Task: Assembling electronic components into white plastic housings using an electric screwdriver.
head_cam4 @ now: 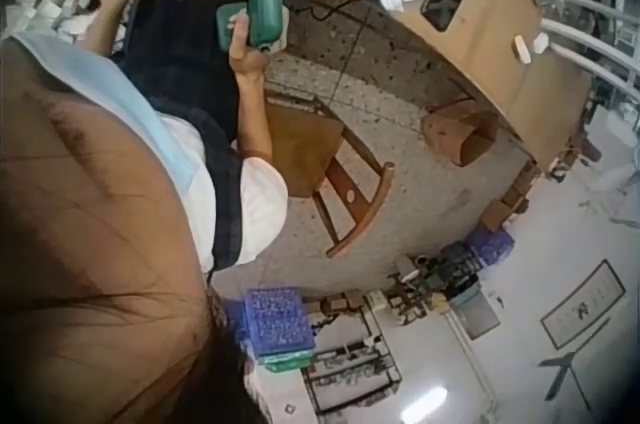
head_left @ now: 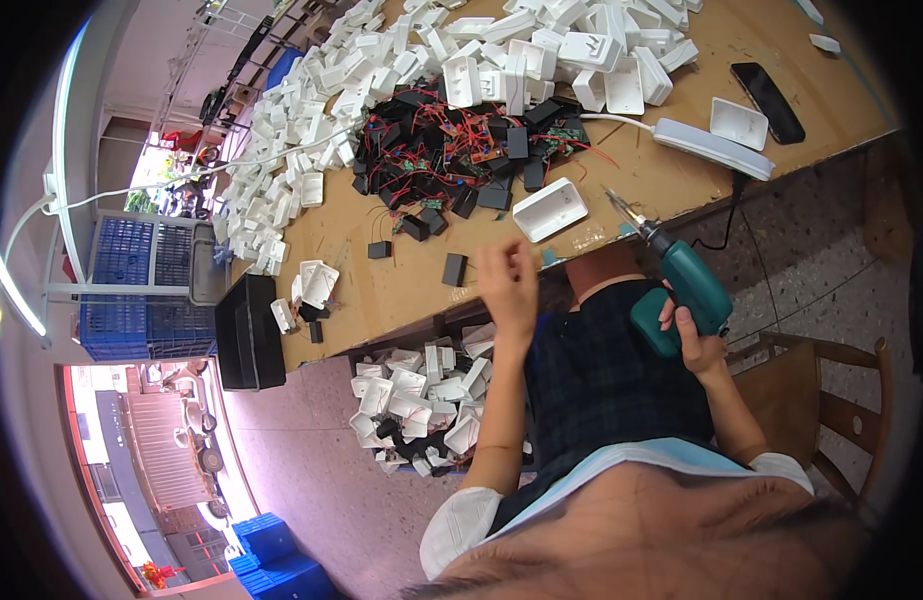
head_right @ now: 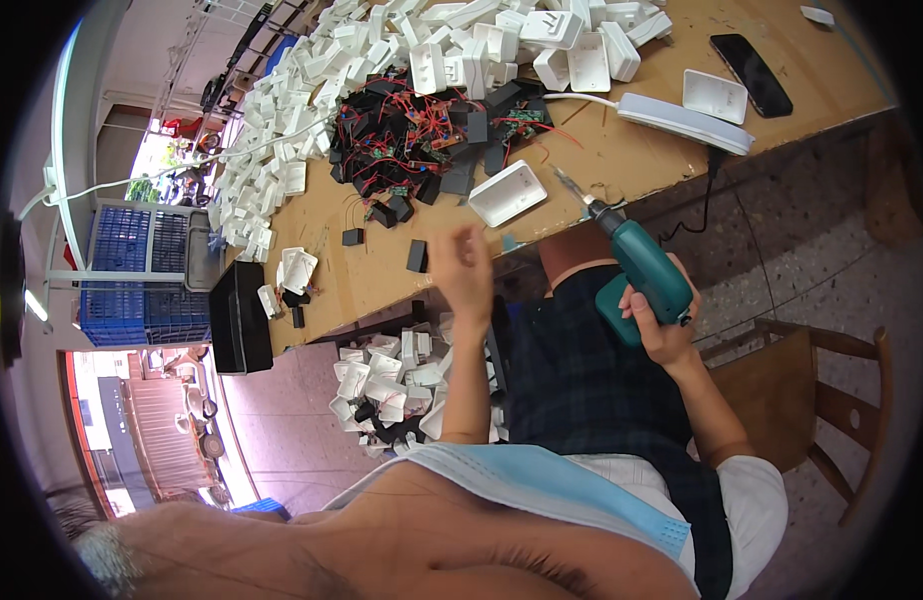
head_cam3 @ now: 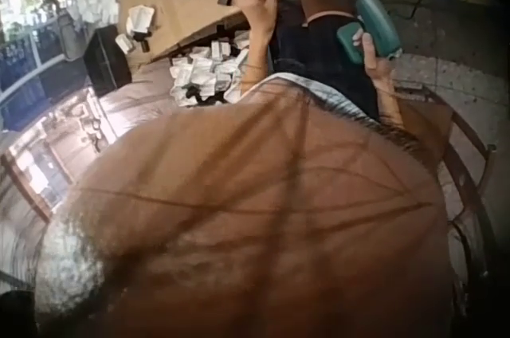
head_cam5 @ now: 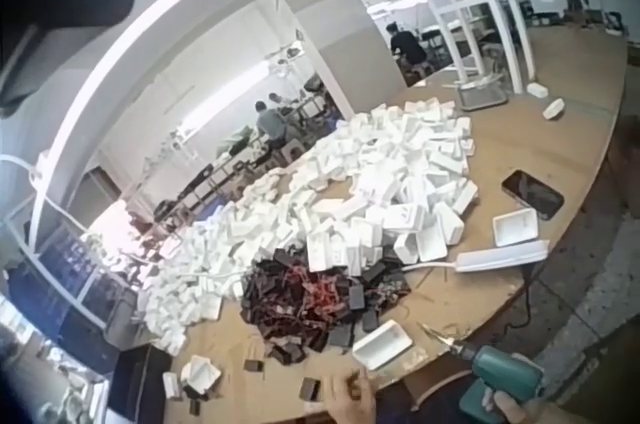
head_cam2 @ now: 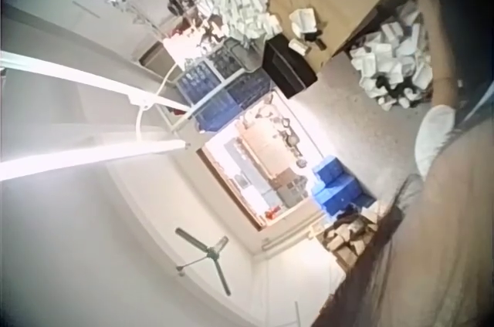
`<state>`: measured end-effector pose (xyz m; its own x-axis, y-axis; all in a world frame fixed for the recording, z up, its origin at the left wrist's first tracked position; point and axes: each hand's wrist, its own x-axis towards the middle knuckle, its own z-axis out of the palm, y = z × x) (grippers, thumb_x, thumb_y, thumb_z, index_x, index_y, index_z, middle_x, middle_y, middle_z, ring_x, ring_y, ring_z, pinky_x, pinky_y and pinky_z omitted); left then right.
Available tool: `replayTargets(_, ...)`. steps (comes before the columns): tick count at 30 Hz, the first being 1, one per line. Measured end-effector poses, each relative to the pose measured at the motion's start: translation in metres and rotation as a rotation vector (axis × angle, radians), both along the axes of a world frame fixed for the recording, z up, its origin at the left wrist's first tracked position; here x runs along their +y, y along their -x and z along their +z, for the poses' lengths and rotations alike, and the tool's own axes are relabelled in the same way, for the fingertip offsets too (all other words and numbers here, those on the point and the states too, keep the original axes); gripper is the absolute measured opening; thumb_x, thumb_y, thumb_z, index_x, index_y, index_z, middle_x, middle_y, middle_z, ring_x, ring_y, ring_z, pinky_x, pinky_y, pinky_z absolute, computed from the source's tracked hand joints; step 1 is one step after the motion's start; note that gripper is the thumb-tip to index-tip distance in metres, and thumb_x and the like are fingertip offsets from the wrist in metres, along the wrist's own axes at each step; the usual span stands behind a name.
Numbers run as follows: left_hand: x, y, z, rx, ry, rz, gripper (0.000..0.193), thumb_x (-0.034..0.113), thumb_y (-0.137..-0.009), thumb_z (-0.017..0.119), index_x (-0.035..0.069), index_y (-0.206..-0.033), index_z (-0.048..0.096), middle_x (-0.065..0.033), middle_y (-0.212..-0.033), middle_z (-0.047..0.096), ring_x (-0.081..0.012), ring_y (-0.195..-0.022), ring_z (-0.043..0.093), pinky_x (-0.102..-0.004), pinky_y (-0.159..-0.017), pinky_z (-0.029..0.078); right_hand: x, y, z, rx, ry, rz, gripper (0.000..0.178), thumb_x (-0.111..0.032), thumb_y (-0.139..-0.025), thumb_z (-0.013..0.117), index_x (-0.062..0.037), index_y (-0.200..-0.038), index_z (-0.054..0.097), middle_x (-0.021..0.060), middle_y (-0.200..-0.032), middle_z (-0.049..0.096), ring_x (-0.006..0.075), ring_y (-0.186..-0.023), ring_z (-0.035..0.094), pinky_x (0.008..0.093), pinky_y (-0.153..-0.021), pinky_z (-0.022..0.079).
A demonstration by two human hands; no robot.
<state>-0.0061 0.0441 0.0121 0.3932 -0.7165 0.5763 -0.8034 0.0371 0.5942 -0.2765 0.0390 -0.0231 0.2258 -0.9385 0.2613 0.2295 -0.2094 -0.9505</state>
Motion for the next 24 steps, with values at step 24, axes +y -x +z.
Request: replayTargets(24, -0.058, 0.041, -0.03, -0.285, 0.096, 0.311, 0.015, 0.015, -0.079, 0.082, 0.015, -0.089, 0.07, -0.0048, -0.122, 0.062, -0.0279, -0.121, 0.057, -0.0493, -0.107, 0.034, -0.022, -0.038, -0.007, 0.261, 0.143, -0.007, 0.018, 0.001, -0.094, 0.066, 0.0087, -0.11, 0.06, 0.0088, -0.099, 0.059, 0.0114, -0.071, 0.066, 0.0252, -0.062, 0.056)
